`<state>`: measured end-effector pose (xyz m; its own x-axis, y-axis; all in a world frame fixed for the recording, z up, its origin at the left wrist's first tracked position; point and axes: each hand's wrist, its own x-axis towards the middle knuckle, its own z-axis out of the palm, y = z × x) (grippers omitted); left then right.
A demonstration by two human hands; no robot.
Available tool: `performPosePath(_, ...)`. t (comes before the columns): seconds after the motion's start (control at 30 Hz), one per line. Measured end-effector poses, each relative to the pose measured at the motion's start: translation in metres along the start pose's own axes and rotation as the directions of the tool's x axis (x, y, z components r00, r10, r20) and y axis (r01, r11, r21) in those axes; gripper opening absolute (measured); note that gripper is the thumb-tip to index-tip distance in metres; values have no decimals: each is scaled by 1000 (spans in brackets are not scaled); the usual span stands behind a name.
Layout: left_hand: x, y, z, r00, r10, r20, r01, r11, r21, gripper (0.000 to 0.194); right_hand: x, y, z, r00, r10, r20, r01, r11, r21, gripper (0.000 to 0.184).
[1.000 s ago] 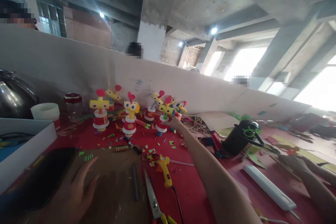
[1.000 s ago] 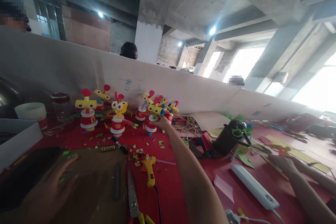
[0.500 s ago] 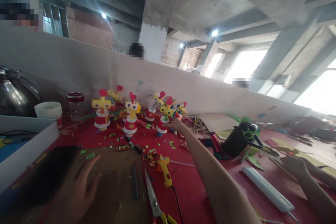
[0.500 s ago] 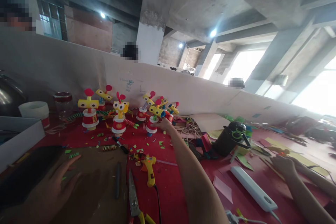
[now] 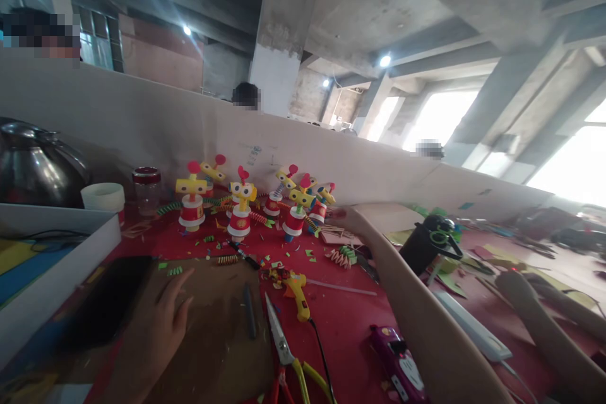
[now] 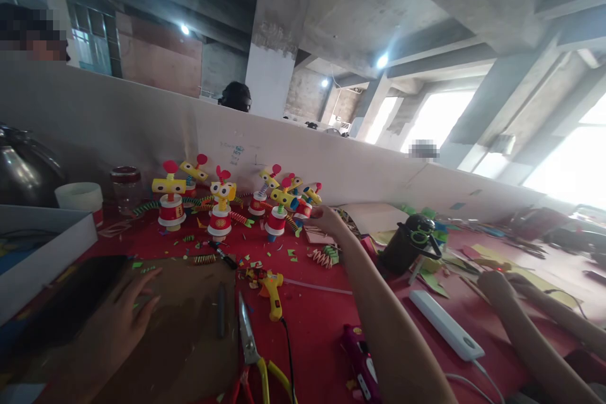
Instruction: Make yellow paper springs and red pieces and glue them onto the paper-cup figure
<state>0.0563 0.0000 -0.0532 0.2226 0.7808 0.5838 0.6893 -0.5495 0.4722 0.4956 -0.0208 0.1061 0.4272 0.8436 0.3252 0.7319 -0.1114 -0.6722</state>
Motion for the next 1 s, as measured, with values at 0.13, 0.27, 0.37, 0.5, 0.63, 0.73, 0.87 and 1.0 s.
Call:
performPosePath(0.13, 4, -1, 1, 999, -40, 31, 42, 997, -65, 38, -56, -26, -22, 990, -5, -138, -6, 997, -78, 25)
performPosePath(0.27, 7, 17, -15, 989, -69, 131, 86, 988, -130, 24, -162, -56, 12, 985, -167, 46, 173, 968, -184, 28)
performPosePath(0.37, 1, 45, -37, 950, -5, 313, 47, 991, -129, 24, -244, -62, 56, 955, -244, 168, 281, 924, -260, 36)
performPosePath(0.5, -27, 76, -64, 905, 174, 388, -109, 977, -184, 23, -310, -41, 101, 916, -385, 112, 400, 900, -172, 26)
performPosePath(0.63, -79, 68, -92, 905, 204, 372, -174, 978, -112, 27, -325, -22, 121, 898, -440, 17, 431, 873, -227, 21)
performPosePath(0.73, -112, 33, -117, 973, 80, 217, -80, 997, -8, 30, -326, -20, 125, 883, -466, 45, 463, 853, -241, 22)
performPosePath(0.87, -135, -14, -150, 977, -212, -34, 215, 965, 152, 25, -329, -23, 129, 877, -479, 43, 474, 847, -238, 21)
performPosePath(1.0, -150, -36, -163, 958, -283, -50, 282, 894, 347, 24, -334, -25, 134, 864, -503, 28, 494, 835, -242, 23)
